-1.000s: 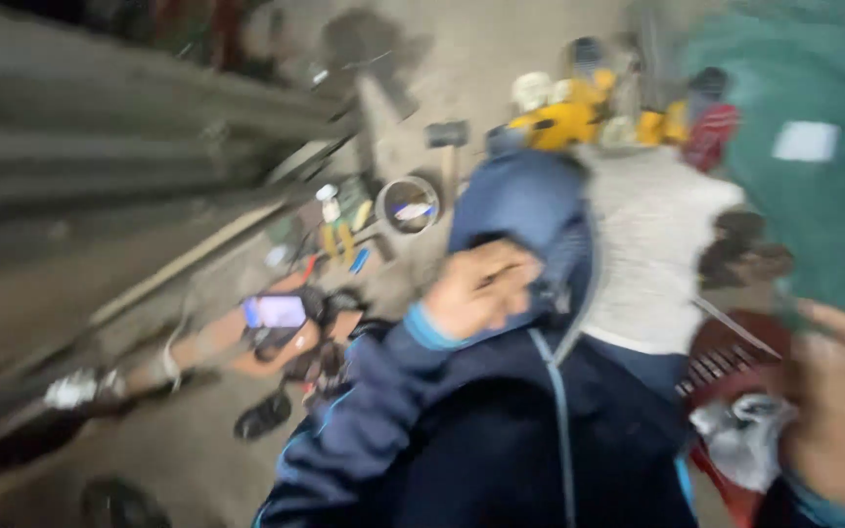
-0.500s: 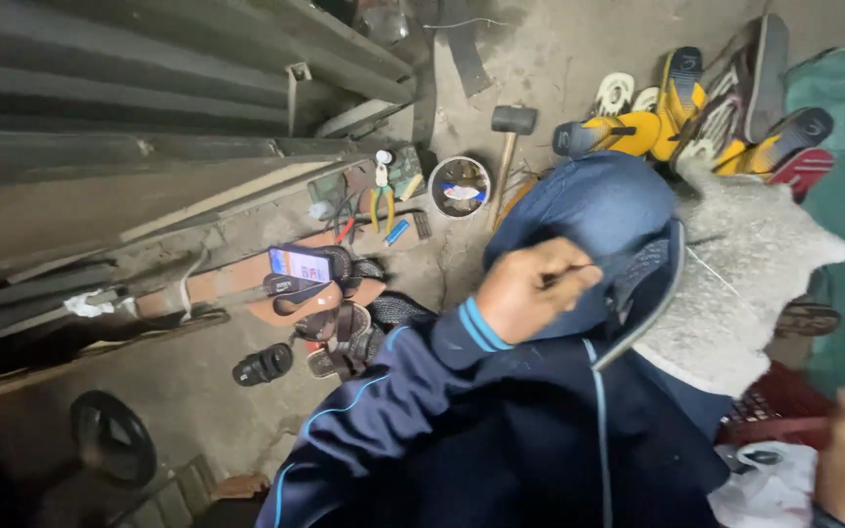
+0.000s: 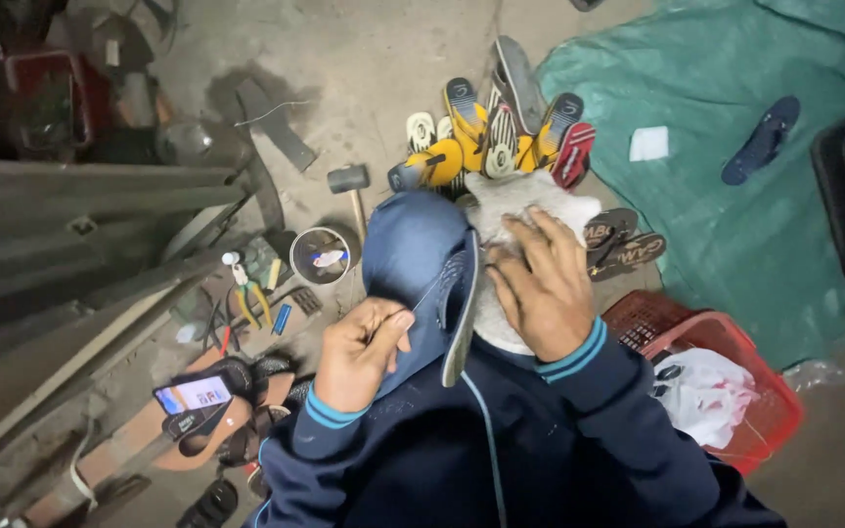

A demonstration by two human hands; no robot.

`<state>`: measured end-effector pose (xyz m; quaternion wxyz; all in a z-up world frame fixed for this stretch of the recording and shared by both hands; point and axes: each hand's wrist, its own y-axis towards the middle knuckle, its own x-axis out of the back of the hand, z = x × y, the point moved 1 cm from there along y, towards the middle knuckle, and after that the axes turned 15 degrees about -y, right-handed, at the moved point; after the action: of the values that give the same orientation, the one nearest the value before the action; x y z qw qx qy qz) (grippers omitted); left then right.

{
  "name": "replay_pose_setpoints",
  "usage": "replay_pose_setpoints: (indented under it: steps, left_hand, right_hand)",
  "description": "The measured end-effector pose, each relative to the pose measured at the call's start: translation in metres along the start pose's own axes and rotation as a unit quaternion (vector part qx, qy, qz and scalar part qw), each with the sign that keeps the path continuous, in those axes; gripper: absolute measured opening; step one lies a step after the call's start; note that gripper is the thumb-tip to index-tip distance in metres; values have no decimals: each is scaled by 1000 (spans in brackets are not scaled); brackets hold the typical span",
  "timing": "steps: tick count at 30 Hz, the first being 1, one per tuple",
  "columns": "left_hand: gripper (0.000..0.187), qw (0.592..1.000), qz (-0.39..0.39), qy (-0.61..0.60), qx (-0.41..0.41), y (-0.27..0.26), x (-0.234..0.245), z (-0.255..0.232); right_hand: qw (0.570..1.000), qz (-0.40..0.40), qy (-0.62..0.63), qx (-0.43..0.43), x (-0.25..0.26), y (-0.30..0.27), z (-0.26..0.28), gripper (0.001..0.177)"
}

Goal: Hand-sewing a shoe sole to the upper part using a needle and thread.

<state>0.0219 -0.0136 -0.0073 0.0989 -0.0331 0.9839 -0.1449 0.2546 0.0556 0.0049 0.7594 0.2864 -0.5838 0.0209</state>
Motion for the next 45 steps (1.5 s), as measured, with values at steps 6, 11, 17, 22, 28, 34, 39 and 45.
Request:
replay_pose_setpoints:
  steps: [6, 11, 17, 22, 28, 34, 39, 45]
  left_hand:
    - [13, 999, 41, -18, 12, -2, 1, -9]
    - [6, 993, 3, -65, 96, -3, 5, -22]
    - [10, 994, 22, -79, 72, -6, 9, -26]
    - [17, 991, 59, -97, 71, -8, 13, -27]
    - [4, 988, 23, -144, 51, -9, 11, -28]
    - [6, 987, 36, -145, 59, -15, 13, -26]
    - [7, 989, 45, -136, 37, -13, 12, -23]
    - [11, 988, 70, -107, 91, -15, 0, -35]
  right_hand:
    - [999, 8, 13, -42, 14, 3, 1, 12]
    - [997, 37, -3, -61, 27, 8, 9, 11]
    - [996, 52, 6, -71, 27, 9, 13, 10]
    - [994, 71, 34, -77, 33, 8, 16, 10]
    - [995, 63, -30, -68, 14, 3, 16, 24]
    - [996, 56, -11, -68, 28, 7, 20, 9]
    - [952, 120, 247, -134, 59, -1, 14, 27]
    - [643, 63, 740, -186, 65, -51, 11, 36]
